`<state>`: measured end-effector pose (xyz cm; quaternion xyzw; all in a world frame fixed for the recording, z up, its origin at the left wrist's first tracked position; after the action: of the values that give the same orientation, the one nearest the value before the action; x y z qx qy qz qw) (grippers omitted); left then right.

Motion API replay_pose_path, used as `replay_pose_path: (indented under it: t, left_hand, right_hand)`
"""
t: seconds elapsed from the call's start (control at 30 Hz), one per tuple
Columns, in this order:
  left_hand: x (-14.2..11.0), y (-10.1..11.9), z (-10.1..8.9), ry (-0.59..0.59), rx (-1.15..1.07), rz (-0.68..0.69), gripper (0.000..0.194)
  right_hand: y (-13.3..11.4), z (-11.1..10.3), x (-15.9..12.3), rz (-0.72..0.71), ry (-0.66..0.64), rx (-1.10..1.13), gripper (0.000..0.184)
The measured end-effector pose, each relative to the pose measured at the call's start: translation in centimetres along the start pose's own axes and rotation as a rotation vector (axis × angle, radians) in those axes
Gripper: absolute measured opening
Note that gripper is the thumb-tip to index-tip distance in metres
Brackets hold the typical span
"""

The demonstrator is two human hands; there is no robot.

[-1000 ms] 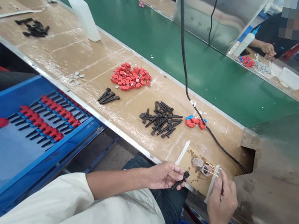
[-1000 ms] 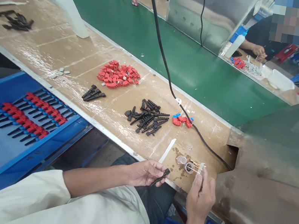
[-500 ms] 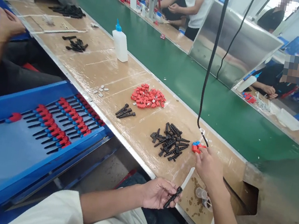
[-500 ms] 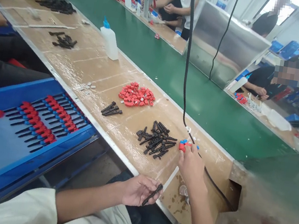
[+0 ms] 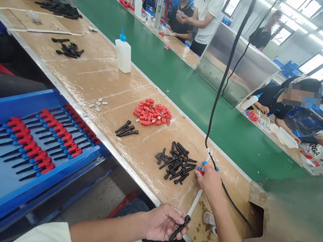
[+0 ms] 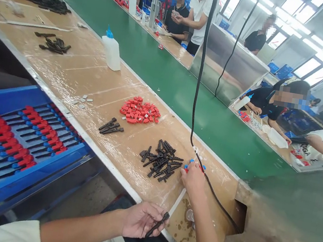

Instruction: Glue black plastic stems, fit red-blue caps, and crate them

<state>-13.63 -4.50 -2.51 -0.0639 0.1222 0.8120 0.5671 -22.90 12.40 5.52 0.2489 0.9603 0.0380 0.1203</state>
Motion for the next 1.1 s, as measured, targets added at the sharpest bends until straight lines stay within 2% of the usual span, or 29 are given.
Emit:
replay_pose_path:
  t: [0.17, 0.27, 0.4, 0.53, 0.63, 0.7, 0.8, 0.93, 1.1]
  left_hand:
    - [-0.3, -0.1, 0.2, 0.018, 0.002, 0.035, 0.023]
    - [-0.4, -0.2, 0.2, 0.01, 0.027, 0.046, 0.024]
    - [-1.0, 0.4, 0.7, 0.009, 0.087, 0.15, 0.024]
    - [-1.7, 1.5, 1.7, -0.004, 0.153, 0.249, 0.027]
    - [-2.1, 1.7, 2.6, 0.026, 0.199, 0.304, 0.031]
    - [-2.2, 1.5, 3.1, 0.028, 0.255, 0.304, 0.036]
    - [-2.2, 0.9, 3.8, -0.005, 0.331, 0.261, 0.041]
    - [-2.3, 0.4, 4.3, -0.022, 0.363, 0.215, 0.041]
    - [-2.5, 0.2, 4.4, 0.001, 0.385, 0.185, 0.04]
  right_hand:
    - [0.2, 0.0, 0.7, 0.059, -0.085, 0.094, 0.032]
    - [0.1, -0.7, 0.0, 0.101, -0.063, 0.174, 0.026]
    - [1.4, -2.7, -2.3, 0.093, -0.06, 0.377, 0.018]
    - [4.7, -3.6, -6.6, 0.007, -0.124, 0.707, 0.031]
    - [7.1, -2.6, -10.9, 0.012, -0.112, 1.14, 0.046]
    - [8.0, -1.2, -13.7, 0.077, -0.126, 1.282, 0.049]
    - [8.1, 1.2, -16.6, 0.152, -0.213, 1.405, 0.051]
    - [7.8, 3.2, -17.9, 0.185, -0.353, 1.505, 0.053]
    - [7.3, 2.8, -17.8, 0.196, -0.414, 1.577, 0.054]
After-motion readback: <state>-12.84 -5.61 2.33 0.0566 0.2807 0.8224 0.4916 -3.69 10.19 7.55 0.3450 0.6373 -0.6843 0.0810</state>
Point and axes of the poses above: each hand's wrist, its own x-axis towards the middle knuckle, its own z-axis out of the palm, y = z × x, the point moved 1 cm from there along x, towards the middle knuckle, and after that the axes turned 13 degrees about z, right-handed, at the moved point
